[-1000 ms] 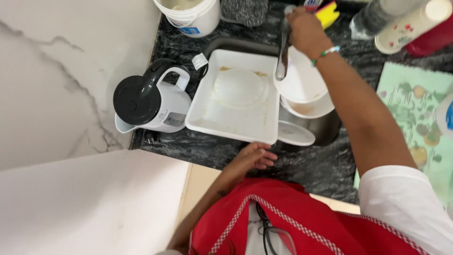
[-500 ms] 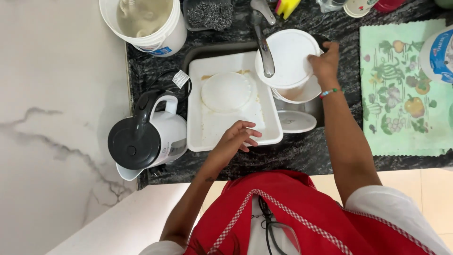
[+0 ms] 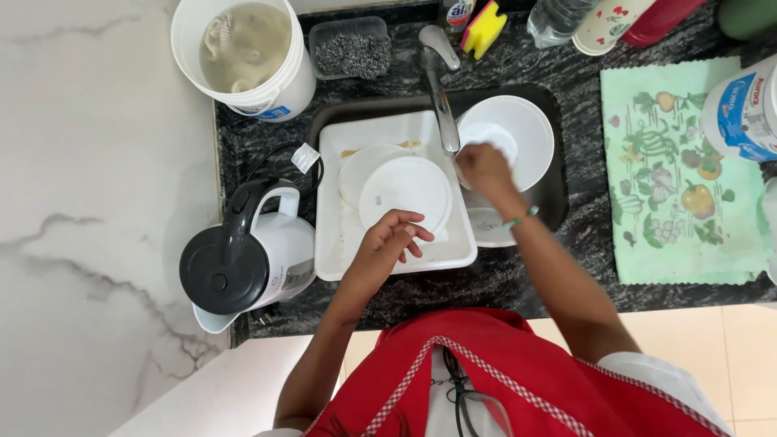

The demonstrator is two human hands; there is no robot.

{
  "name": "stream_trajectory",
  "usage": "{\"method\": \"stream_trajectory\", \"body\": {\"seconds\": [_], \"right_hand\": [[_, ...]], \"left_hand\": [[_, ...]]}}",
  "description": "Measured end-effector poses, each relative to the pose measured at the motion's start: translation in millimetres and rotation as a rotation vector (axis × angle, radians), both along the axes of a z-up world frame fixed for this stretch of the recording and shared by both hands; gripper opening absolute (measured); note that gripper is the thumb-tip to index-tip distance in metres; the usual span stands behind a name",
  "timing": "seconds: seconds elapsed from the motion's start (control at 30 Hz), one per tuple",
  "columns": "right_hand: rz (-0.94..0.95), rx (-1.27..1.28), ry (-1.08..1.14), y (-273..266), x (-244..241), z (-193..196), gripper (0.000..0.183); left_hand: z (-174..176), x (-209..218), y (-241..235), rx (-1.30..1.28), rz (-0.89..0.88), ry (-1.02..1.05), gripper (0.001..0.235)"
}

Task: The person washes a white bucket, a white lid, and a white tray in a kitchen sink using a yellow sponge and running water. They scrub each item thoroughly and rinse them under the tap.

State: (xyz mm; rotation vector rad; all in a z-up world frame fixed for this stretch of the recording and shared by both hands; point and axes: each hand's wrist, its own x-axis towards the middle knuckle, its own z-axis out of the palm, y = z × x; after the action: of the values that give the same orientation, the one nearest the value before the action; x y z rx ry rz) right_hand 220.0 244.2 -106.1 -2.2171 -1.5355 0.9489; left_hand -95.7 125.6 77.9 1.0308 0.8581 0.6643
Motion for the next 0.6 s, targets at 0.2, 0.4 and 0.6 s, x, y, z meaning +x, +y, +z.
{"method": "stream_trajectory", "body": {"seconds": [0.2,0.4,0.6], "right_hand": [[-0.306,0.286,0.603,104,9,114,0.031],[-0.363,-0.011,0.692,189,-10,111,0.014],[-0.251,-0.066,0.703,183,1,111,0.011]], "left_hand": [[-63,39,48,-0.311,0.029,-0.064,0.032],[-220,122,130,-0.796,0.099,-0.442,0.046],[-230,154,143,-0.944,0.097,-0.576,0.04]]}}
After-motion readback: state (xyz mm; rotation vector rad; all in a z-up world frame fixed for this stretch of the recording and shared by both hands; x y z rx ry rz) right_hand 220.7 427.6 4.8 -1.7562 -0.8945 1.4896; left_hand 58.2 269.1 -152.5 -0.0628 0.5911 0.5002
